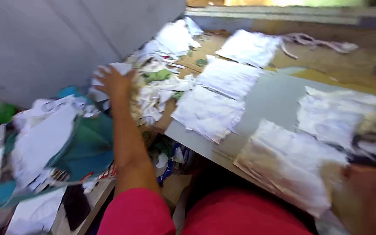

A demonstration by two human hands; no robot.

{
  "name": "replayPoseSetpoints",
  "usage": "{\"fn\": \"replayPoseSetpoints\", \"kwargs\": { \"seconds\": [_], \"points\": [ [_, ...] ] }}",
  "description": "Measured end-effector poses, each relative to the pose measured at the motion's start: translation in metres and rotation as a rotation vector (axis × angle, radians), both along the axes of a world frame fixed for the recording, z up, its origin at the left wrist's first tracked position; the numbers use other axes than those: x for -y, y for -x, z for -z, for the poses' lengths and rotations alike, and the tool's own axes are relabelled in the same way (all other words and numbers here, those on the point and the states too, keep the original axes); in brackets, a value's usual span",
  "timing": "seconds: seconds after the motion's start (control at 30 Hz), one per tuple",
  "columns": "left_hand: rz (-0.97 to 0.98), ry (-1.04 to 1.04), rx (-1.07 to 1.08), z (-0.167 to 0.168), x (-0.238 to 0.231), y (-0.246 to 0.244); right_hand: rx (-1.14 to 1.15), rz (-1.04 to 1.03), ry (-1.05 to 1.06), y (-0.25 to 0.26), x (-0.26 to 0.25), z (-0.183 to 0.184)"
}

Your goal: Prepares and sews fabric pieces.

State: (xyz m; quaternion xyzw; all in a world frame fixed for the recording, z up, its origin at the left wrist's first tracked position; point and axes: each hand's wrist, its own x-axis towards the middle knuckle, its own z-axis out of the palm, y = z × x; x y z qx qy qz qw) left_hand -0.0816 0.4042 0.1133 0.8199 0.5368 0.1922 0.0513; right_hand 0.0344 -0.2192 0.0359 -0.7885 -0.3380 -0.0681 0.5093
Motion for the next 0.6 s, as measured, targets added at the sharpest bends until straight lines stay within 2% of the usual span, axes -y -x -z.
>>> {"fn": "replayPoseSetpoints", "kwargs": {
  "seconds": [0.07, 0.13, 0.17, 0.23, 0.3, 0.33, 0.43, 0.5, 0.6],
  "points": [
    [0.162, -0.151, 0.047, -0.022, 0.029, -0.014, 0.086, 0.136, 0.091, 0.004, 0.007, 0.008],
    [0.541, -0.181, 0.203, -0.032, 0.086, -0.044, 0.152, 0.244, 0.179, 0.004, 0.006, 0.008],
    [0.784, -0.128, 0.287, -0.030, 0.132, -0.059, 0.158, 0.282, 0.222, 0.007, 0.008, 0.008],
    [1.244, 0.044, 0.344, -0.013, 0.245, -0.073, 0.156, 0.329, 0.267, 0.013, 0.013, 0.011],
    [1.577, 0.154, 0.207, 0.015, 0.335, -0.078, 0.153, 0.356, 0.277, 0.016, 0.019, 0.014],
    [1.703, 0.177, 0.097, 0.032, 0.364, -0.084, 0.142, 0.361, 0.290, 0.020, 0.020, 0.015],
    [1.884, 0.186, -0.217, 0.079, 0.410, -0.111, 0.143, 0.368, 0.337, 0.024, 0.018, 0.013],
    [1.913, 0.044, -0.259, 0.102, 0.423, -0.126, 0.152, 0.353, 0.359, 0.016, 0.018, 0.017],
    [1.918, 0.001, -0.271, 0.106, 0.432, -0.140, 0.158, 0.288, 0.444, -0.009, 0.021, 0.030]
  ]
}}
